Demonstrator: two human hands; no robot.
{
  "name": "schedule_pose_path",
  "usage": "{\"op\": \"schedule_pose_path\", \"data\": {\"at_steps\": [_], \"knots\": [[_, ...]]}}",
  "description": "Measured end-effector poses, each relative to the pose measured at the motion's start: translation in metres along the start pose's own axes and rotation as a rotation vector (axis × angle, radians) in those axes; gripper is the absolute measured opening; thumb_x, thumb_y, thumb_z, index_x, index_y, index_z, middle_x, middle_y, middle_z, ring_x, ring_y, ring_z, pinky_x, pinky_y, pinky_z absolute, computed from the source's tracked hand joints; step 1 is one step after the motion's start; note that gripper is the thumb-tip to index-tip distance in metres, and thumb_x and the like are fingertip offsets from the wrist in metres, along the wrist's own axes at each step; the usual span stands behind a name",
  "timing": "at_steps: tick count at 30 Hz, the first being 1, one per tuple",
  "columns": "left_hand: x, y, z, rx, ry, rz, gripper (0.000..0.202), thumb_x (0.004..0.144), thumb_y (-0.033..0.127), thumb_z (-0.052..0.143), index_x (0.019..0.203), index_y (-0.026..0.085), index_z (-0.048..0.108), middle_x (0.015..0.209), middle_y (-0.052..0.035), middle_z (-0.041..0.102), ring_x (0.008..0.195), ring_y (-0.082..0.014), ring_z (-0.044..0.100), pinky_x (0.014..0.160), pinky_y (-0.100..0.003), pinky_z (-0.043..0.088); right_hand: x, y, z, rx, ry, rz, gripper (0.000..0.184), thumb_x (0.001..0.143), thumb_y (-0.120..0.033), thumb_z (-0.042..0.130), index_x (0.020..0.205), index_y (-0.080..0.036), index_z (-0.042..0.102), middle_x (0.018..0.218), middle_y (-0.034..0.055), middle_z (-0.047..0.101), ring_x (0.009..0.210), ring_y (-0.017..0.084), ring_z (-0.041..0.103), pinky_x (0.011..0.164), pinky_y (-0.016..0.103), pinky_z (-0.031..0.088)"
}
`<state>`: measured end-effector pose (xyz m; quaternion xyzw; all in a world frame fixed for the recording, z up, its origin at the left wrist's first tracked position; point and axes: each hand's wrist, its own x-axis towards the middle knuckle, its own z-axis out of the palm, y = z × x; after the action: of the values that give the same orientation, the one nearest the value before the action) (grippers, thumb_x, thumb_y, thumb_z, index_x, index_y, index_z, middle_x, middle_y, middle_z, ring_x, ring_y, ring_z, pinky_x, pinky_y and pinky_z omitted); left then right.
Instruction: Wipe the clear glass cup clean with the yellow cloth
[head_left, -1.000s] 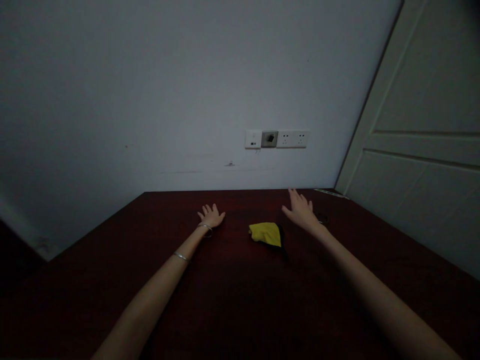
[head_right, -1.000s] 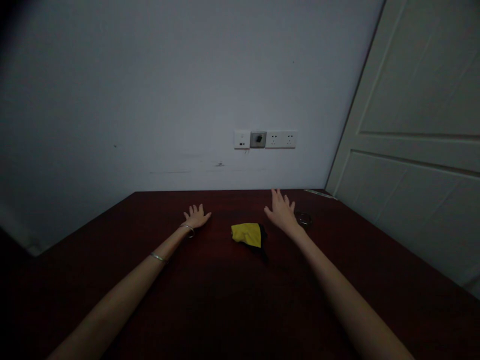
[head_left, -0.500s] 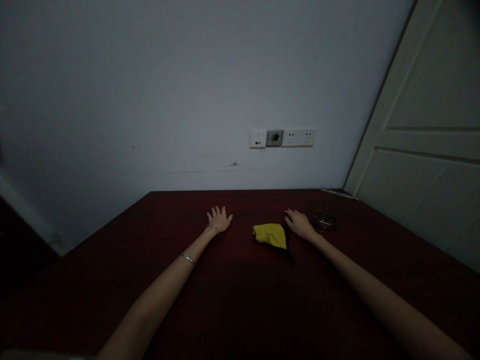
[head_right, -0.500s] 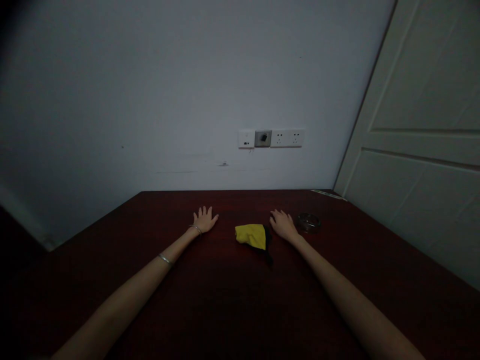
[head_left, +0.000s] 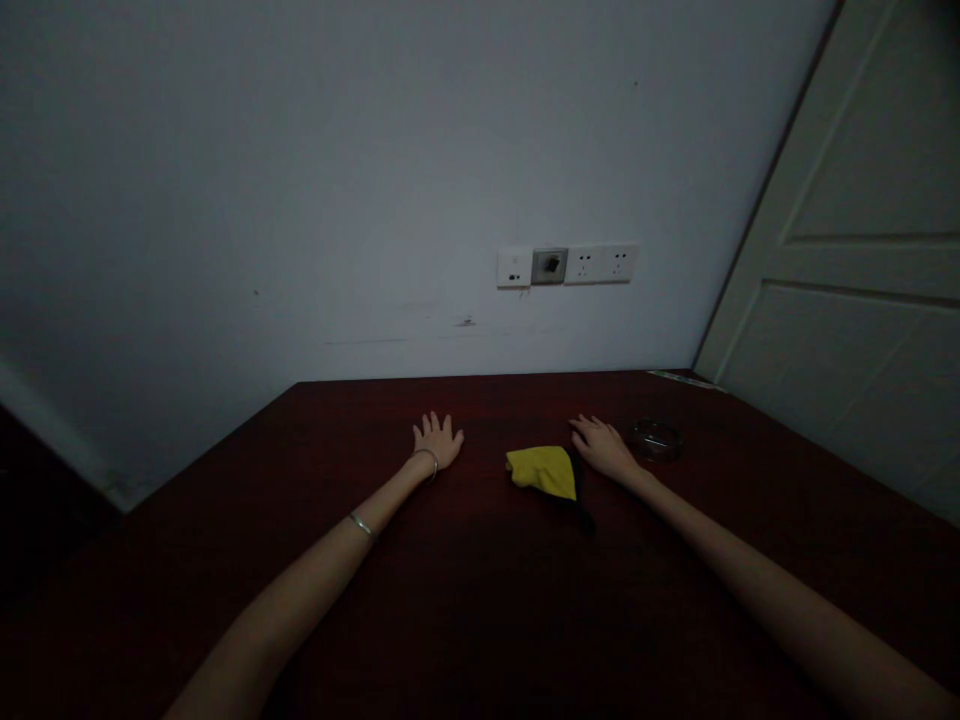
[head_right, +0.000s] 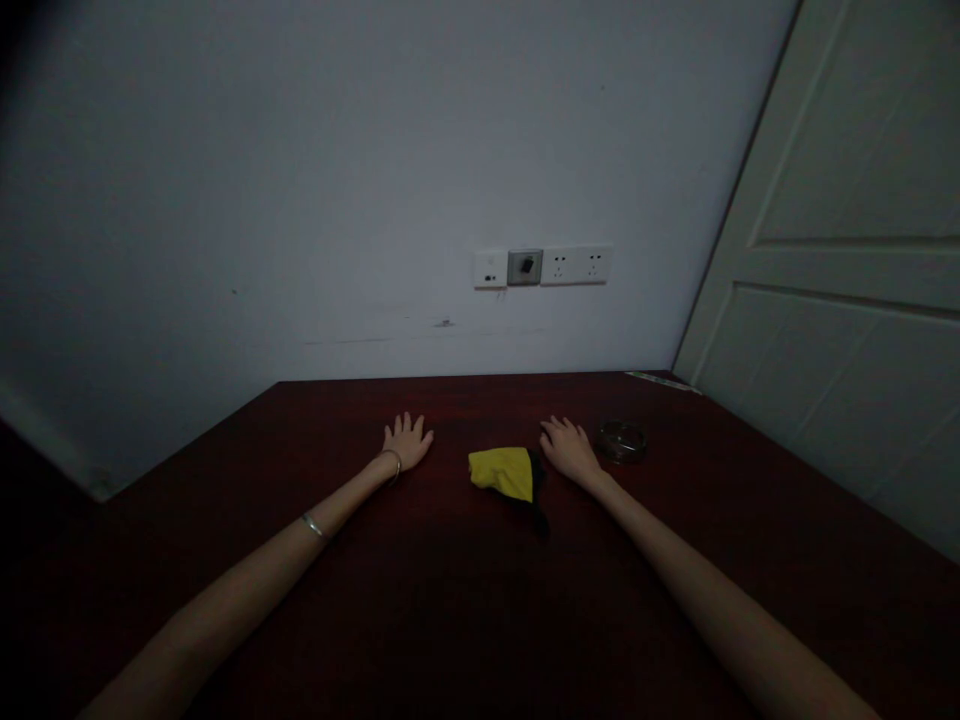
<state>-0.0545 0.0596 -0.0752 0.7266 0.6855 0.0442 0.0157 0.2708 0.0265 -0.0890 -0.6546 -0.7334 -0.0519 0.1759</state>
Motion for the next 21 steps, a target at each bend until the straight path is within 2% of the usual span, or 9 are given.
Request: {"op": "schedule_pose_path", "data": {"at_steps": [8, 12, 16, 19, 21], "knots": [[0.006, -0.001, -0.005, 0.001, -0.01, 0.017, 0.067, 0.09, 0.052, 0.023, 0.144, 0.013, 0.027, 0.152, -0.019, 0.02, 0.14, -0.0382, 0.014, 0.107, -0.056, 0.018, 0.001, -0.001, -0.002, 0.013, 0.007, 0.006, 0.031, 0.091, -0.032, 0.054, 0.118, -0.017, 0.054, 0.121, 0.0089, 0.055, 0.102, 0.022, 0.058, 0.085, 0.043, 0.05], [0.008, 0.002, -0.008, 0.004, -0.008, 0.016, 0.066, 0.09, 0.051, 0.024, 0.144, 0.012, 0.028, 0.151, -0.0199, 0.021, 0.139, -0.0386, 0.015, 0.107, -0.056, 0.018, -0.005, -0.004, -0.01, 0.044, 0.037, -0.007, 0.031, 0.091, -0.032, 0.054, 0.118, -0.017, 0.054, 0.121, 0.0088, 0.055, 0.102, 0.021, 0.058, 0.085, 0.043, 0.05], [0.01, 0.003, -0.009, 0.012, 0.0, 0.02, 0.066, 0.09, 0.05, 0.024, 0.143, 0.011, 0.029, 0.151, -0.0215, 0.022, 0.139, -0.0392, 0.016, 0.107, -0.056, 0.019, -0.008, -0.005, -0.042, 0.103, 0.1, -0.026, 0.024, 0.091, -0.028, 0.05, 0.112, -0.021, 0.06, 0.115, 0.0088, 0.062, 0.099, 0.021, 0.061, 0.085, 0.038, 0.05], [0.013, 0.003, -0.009, 0.02, 0.002, 0.022, 0.066, 0.09, 0.051, 0.024, 0.143, 0.012, 0.03, 0.15, -0.0205, 0.024, 0.139, -0.0388, 0.018, 0.107, -0.055, 0.02, -0.008, 0.005, -0.077, 0.156, 0.229, -0.028, 0.031, 0.089, -0.026, 0.046, 0.117, -0.023, 0.06, 0.118, 0.007, 0.063, 0.109, 0.025, 0.058, 0.094, 0.038, 0.045], [0.014, 0.003, -0.008, 0.025, 0.004, 0.023, 0.065, 0.09, 0.05, 0.024, 0.143, 0.012, 0.03, 0.15, -0.02, 0.024, 0.139, -0.0387, 0.018, 0.107, -0.056, 0.021, -0.01, 0.019, -0.097, 0.204, 0.331, -0.008, 0.036, 0.089, -0.03, 0.042, 0.122, -0.023, 0.057, 0.124, 0.0054, 0.059, 0.115, 0.023, 0.054, 0.101, 0.036, 0.04]]}}
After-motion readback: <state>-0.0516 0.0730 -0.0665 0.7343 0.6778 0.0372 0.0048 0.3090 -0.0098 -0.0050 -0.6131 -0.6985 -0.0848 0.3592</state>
